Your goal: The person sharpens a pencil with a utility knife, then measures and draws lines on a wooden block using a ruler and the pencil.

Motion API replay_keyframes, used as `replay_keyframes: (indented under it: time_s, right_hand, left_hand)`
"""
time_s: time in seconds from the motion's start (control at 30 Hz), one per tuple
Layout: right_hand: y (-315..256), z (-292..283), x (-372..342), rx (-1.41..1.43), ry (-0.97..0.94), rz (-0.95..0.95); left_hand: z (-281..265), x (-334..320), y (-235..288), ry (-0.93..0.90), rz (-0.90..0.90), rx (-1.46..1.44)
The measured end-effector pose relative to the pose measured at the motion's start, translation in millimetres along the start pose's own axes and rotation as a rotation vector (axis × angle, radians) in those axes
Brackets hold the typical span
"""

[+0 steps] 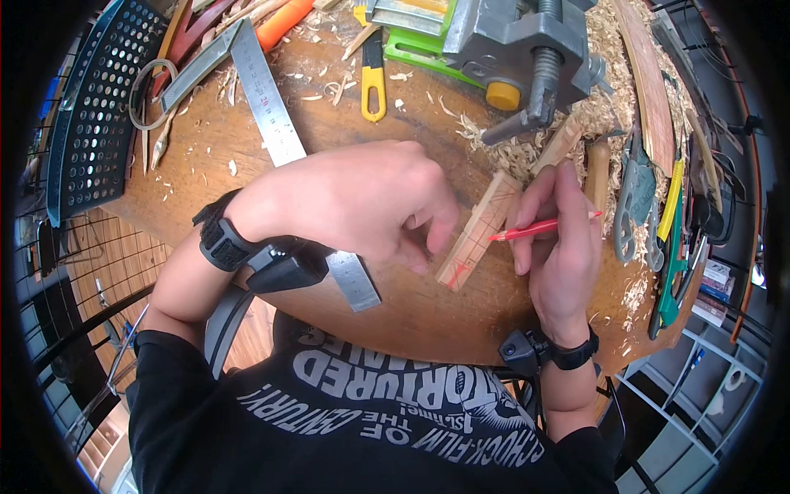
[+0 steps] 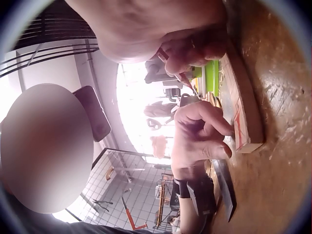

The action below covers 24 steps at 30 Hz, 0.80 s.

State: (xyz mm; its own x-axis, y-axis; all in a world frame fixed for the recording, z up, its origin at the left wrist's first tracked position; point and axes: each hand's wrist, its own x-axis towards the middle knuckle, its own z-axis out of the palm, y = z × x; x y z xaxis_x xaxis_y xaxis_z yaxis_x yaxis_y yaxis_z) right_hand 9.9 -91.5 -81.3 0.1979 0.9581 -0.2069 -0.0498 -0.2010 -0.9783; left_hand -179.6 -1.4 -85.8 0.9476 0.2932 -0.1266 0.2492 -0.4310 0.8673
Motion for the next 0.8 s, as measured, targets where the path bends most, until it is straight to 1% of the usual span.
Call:
replay_keyframes:
  time_s: [0.03,0.07,0.13,0.17,0.23,0.27,0.33,0.37,0.43,0.57,0.63,0.7,0.77,0.8]
  right_hand:
    - [1.5,-0.9,0.1,0.051,-0.049,-0.004]
    - [2.2,-2.6,-0.4,0.051,-0.048,-0.005]
    - [2.8,-5.4,-1.4,0.05,-0.085,0.007]
    - [2.8,-5.7,-0.9,0.05,-0.086,0.007]
    - [2.9,-6.0,-0.2,0.012,-0.005,0.022]
    - [2.8,-5.8,-0.3,0.011,-0.005,0.023]
    - [2.2,-4.6,-0.5,0.001,-0.04,0.079]
    - [1.3,-3.5,-1.0,0.0,-0.041,0.079]
    - [-0.3,-1.2,-2.4,-0.034,-0.114,0.079]
    - [2.2,-0.8,-2.9,0.006,-0.11,0.042]
    - [-2.7,-0.7,-1.1,-0.019,0.131,0.022]
    - [-0.6,-5.4,1.0,-0.039,0.14,-0.011]
    - [-1.6,-4.6,1.3,-0.139,0.096,0.062]
    - [-5.3,-1.8,-0.6,-0.131,0.059,0.141]
  left_hand:
    - [-0.3,0.3,0.1,0.004,-0.002,-0.045]
    - [-0.7,0.8,0.6,0.004,-0.001,-0.044]
    - [-2.4,0.4,1.5,0.108,0.01,-0.023]
    - [-3.2,0.4,1.9,0.109,0.009,-0.023]
    - [-3.7,1.5,2.3,0.2,-0.02,-0.002]
    - [-3.2,2.0,2.4,0.201,-0.02,-0.003]
    - [-2.6,3.0,2.3,0.255,-0.054,-0.022]
    - [-2.0,3.2,1.7,0.256,-0.054,-0.023]
    - [-0.4,3.4,0.1,0.314,-0.039,-0.046]
    - [-1.3,2.9,0.8,0.363,-0.033,-0.032]
    - [-5.3,1.7,5.0,0.352,-0.083,-0.017]
    - [-3.4,3.1,0.4,0.342,-0.052,0.004]
    - [-1.7,4.1,-1.1,0.331,-0.02,0.022]
    - [-1.2,4.1,-0.7,0.332,-0.026,0.013]
